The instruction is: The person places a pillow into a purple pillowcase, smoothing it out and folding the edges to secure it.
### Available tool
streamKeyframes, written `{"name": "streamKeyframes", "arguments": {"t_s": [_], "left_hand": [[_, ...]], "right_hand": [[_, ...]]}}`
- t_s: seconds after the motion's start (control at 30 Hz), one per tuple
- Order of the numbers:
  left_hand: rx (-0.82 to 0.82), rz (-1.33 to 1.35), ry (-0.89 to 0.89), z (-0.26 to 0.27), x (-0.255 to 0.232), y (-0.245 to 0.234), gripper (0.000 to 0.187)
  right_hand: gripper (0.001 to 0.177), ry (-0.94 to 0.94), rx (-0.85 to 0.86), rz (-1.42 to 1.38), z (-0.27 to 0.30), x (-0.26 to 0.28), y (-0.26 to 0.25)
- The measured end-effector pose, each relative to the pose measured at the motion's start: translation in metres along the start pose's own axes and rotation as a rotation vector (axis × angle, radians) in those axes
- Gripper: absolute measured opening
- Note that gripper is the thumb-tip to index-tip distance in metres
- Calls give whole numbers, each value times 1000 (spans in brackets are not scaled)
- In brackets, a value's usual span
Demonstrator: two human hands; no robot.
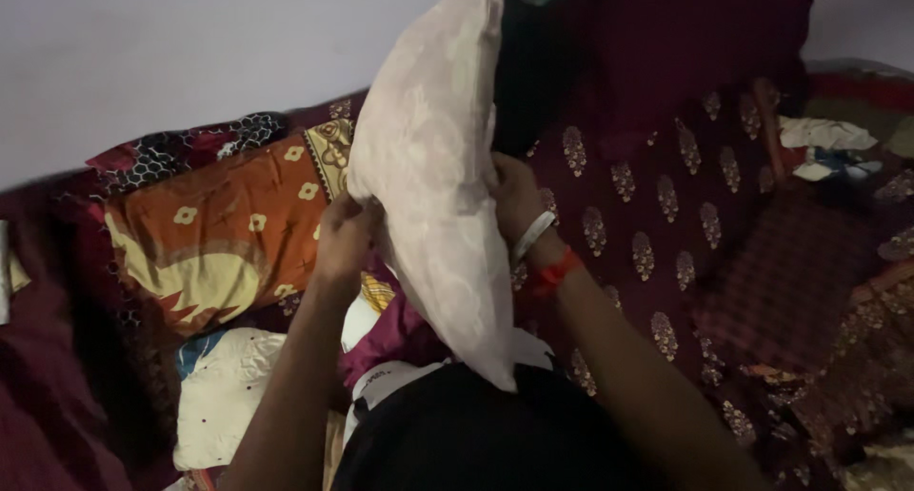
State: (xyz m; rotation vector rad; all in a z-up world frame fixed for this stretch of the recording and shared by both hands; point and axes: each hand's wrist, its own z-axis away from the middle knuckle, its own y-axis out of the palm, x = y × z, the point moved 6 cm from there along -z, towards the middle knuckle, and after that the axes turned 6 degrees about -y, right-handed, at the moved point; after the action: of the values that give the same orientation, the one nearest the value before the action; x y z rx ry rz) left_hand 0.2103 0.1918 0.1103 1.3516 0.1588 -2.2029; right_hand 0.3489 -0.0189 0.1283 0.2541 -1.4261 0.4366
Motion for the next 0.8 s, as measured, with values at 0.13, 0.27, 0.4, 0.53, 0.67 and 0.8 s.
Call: {"name": "streamKeyframes", "arguments": {"t_s": [0.13,0.27,0.4,0.53,0.67,0.8], "left_hand": [[-126,-45,-60,-9,-12,-18,19],[-140,-66,-37,-1,-21,-53,26],[-238,-62,-107,-4,-23,-81,26],[-294,-73,-120,0,-26,-81,26],[-185,-130,-111,-5,-44,-54,33],[-21,-1,-66,-4,-78,-22,40]], "right_hand": [[32,80,-149,276,-1,5,-23],[29,176,-227,109,8,5,-48],[27,154,-282,72,5,-20,-69],[26,147,-280,-125,-3,-54,-69],[29,101,-147,-8,-9,-28,-65],[33,-65,-66,68,-24,39,-66]]}}
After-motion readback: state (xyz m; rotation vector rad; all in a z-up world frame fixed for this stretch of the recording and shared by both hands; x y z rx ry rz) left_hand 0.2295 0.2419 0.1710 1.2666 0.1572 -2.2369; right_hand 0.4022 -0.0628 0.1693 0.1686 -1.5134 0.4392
